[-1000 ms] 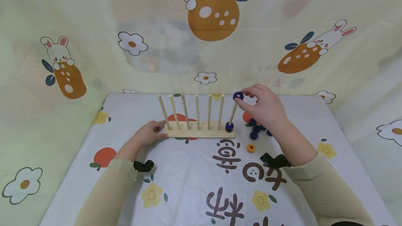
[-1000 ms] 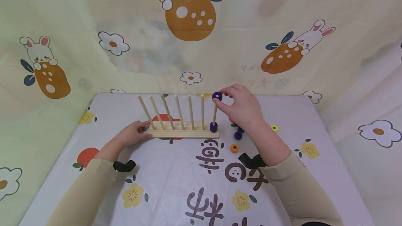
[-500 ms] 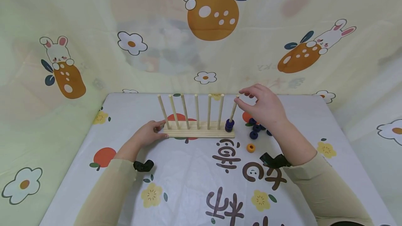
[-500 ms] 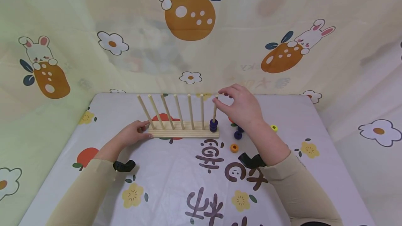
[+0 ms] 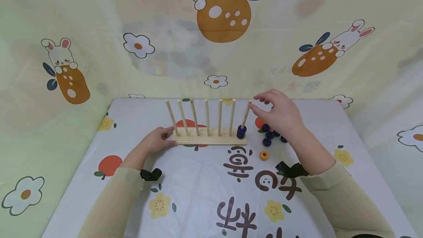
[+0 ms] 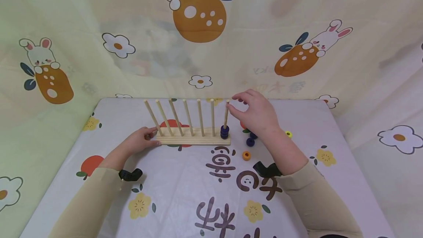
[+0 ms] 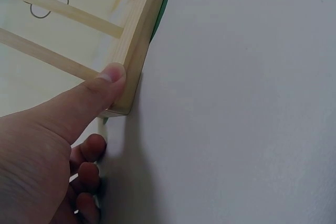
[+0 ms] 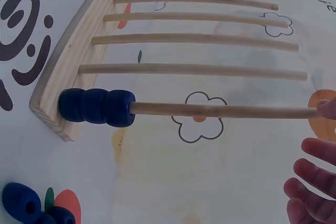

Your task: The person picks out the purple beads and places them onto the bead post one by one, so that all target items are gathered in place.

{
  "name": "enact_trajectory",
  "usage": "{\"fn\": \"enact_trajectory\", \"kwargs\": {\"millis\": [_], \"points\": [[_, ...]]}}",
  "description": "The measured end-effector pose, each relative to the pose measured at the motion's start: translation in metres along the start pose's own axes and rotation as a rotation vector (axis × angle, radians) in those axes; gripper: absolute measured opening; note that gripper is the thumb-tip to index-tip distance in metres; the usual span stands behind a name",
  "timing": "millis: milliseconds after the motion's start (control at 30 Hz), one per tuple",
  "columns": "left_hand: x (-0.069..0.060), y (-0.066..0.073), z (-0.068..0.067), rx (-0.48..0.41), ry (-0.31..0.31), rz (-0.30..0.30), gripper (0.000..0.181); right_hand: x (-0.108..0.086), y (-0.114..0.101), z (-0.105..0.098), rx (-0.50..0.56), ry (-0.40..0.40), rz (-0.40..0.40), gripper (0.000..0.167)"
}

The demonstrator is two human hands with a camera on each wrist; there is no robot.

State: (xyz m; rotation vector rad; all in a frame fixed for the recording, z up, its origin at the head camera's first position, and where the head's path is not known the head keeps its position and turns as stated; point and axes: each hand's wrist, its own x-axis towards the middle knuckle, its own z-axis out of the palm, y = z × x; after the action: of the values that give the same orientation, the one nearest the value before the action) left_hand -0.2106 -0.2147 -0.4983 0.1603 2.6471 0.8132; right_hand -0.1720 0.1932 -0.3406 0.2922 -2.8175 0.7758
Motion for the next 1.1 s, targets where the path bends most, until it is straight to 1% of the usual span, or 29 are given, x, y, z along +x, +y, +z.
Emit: {"fn": "enact_trajectory", "kwargs": {"millis": [300, 667, 833, 933, 1100], "points": [[0.0, 0.002, -0.002, 0.005, -0.006, -0.001, 0.078, -0.004, 0.009, -0.004, -0.007, -0.037, 0.044, 0.041], [0.0, 0.001, -0.001, 0.005, 0.001, 0.0, 0.079, -0.013, 0.029, 0.0, -0.042, -0.037, 0.019, 0.04], [0.0, 0.001, -0.001, 0.0, 0.005, -0.009, 0.079, -0.018, 0.039, 0.002, -0.065, -0.071, 0.006, 0.041], [0.0, 0.001, -0.001, -0.004, 0.002, -0.013, 0.08, -0.021, 0.046, 0.005, -0.072, -0.097, 0.003, 0.039], [0.0, 0.001, -0.001, -0.001, 0.003, -0.021, 0.08, -0.029, 0.058, 0.01, -0.091, -0.124, 0.016, 0.036]]}}
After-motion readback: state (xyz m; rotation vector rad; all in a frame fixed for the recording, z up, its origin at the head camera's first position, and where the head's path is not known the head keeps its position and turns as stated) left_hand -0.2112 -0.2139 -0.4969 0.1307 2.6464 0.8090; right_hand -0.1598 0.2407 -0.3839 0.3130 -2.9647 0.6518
